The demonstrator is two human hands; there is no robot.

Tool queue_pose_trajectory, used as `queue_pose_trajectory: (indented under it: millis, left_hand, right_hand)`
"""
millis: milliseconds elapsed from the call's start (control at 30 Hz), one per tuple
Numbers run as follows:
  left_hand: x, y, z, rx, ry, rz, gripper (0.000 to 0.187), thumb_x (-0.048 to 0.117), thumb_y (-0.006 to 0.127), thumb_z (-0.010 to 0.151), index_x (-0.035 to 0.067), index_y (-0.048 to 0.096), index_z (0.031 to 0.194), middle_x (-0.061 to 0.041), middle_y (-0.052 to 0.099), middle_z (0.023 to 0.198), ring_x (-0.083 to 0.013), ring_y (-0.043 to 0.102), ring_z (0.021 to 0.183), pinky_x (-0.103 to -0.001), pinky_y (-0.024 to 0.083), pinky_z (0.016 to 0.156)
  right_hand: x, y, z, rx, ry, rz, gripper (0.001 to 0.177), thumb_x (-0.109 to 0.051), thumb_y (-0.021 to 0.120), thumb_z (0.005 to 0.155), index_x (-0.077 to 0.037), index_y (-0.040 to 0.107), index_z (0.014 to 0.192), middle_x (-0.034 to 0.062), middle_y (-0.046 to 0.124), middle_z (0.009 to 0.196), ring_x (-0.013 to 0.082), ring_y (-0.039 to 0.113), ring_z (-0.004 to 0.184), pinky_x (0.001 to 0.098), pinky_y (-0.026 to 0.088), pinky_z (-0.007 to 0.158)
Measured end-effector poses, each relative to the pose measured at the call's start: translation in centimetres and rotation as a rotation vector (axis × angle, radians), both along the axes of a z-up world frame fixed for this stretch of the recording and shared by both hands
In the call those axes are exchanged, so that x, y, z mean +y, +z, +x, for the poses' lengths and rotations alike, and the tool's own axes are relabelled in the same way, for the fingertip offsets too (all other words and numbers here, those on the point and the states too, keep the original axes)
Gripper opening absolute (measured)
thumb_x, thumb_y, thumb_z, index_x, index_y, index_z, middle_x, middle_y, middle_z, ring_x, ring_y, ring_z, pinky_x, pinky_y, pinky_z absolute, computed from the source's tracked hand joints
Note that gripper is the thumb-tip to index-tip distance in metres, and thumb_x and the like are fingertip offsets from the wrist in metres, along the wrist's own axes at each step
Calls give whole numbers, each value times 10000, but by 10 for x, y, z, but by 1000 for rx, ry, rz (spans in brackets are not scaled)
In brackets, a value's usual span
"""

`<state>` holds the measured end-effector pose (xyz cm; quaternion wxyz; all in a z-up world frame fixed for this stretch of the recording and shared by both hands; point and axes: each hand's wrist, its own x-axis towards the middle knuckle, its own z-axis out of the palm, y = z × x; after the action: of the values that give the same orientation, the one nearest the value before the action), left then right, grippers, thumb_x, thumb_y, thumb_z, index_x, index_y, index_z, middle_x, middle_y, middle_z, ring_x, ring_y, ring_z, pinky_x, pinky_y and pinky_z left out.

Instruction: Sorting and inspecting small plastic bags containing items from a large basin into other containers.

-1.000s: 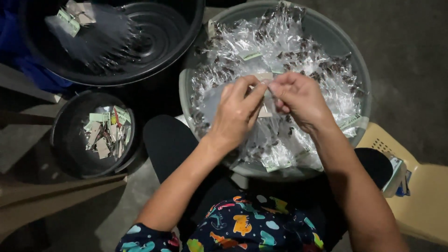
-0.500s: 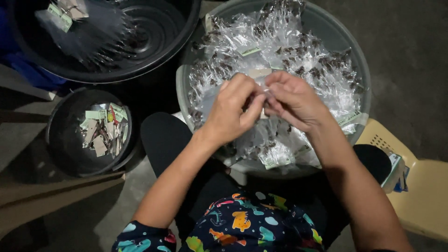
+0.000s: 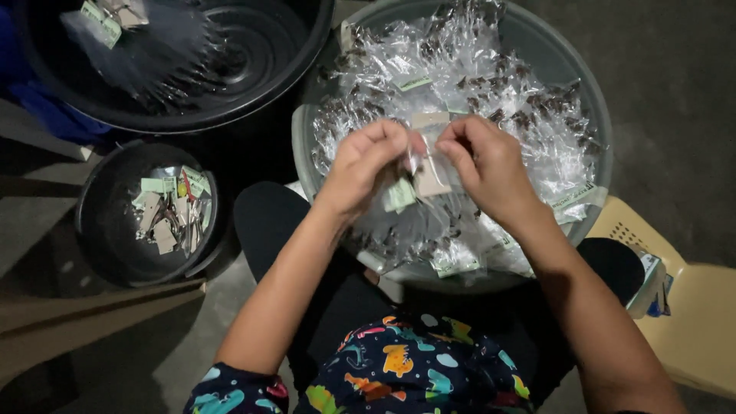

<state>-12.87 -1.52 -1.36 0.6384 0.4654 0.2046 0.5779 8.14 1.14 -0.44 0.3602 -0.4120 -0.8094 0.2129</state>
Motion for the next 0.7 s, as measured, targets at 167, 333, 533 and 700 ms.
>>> queue_pose_trajectory:
  millis: [167,333,533,700]
  left_hand:
    - [9,-17,8,131,220,-170,349,-6,829,813,25,726,1145,-61,730,1001,-112,740,869,-247,620,787]
    - [-1,14,9,552,285,3,284,-17,705,812,72,614,1065,-56,734,804,-145,718,719,-239,550,668]
    - [-1,-5,16,708,479,269,279,10,717,799,91,626,1051,-101,710,763,-249,717,667,-320,574,626]
    - [-6,-12,28,735,779,558,84,103,660,917,106,689,995,-51,585,791,-266,640,693,-370,542,674]
  right_hand:
    - [-25,29,-19,-138,179,424,69,-39,670,1021,22,643,1005,250,585,1340,385,680,922,456,564,737]
    - [-23,47,-26,-207,180,511,110,-68,693,1031,-11,652,946,201,652,1308,391,677,978,460,556,798]
    - [-22,16,-18,44,72,126,22,-35,728,1005,-35,715,988,85,672,819,249,642,680,350,533,622]
    - [-17,-3,-20,771,-26,-658,112,-70,627,1054,18,561,1069,78,612,765,96,614,609,278,568,536]
